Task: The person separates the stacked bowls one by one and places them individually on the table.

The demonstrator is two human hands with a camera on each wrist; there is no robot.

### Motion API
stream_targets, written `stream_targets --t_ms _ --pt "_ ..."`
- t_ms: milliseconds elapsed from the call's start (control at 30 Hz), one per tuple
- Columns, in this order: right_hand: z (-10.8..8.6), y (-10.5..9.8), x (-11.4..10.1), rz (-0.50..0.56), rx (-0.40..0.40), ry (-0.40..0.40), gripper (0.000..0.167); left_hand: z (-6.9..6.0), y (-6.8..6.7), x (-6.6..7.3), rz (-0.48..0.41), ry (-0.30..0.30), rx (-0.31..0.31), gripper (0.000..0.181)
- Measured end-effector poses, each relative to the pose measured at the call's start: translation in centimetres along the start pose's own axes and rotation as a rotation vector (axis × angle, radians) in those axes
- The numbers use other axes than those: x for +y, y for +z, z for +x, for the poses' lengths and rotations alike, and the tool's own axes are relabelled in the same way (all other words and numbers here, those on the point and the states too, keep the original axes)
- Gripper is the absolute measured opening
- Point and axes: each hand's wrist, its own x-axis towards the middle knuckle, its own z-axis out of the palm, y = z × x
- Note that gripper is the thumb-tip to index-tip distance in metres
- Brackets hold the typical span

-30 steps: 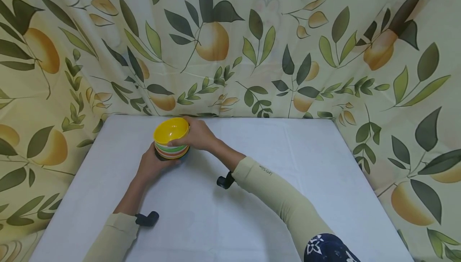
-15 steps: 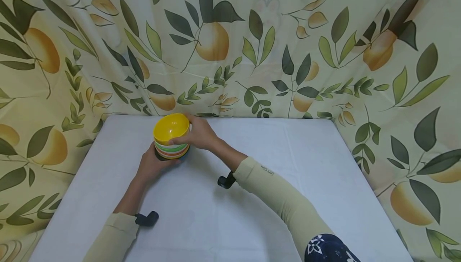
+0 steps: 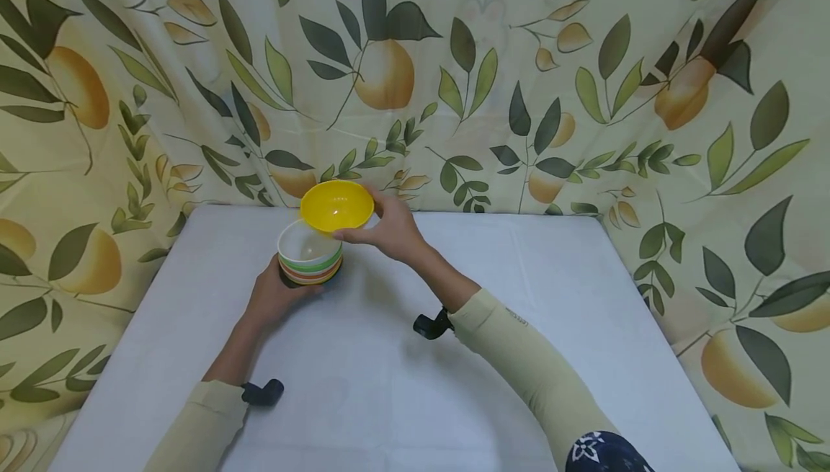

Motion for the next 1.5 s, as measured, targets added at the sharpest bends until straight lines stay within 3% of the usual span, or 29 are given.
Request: stream_targets --t_ms 300,500,700,933,1500 --pt "-2.5 -1.8 2.5 0.05 0.096 0.036 0.087 0.4 0.2 -0.2 -0.01 -0.018 0.005 0.119" --pt "-3.8 -2.4 5.4 0.006 0.121 0.089 0.09 0.8 0.3 -0.2 -0.012 -0.009 0.006 0.12" --pt "-4.7 -1.8 8.7 -0.022 0.088 0.132 0.085 0.8 0.3 -0.1 0.004 -0.02 0.008 0.119" --pt "-5.6 -0.7 11.2 -0.103 -0.031 0.162 0.089 0.7 0.2 0.1 0.025 -0.034 0.017 0.118" --pt "-6.1 -0.6 11.7 -0.256 -0.125 0.253 0.11 1.0 0.5 0.0 0.031 -0.037 0.035 0.121"
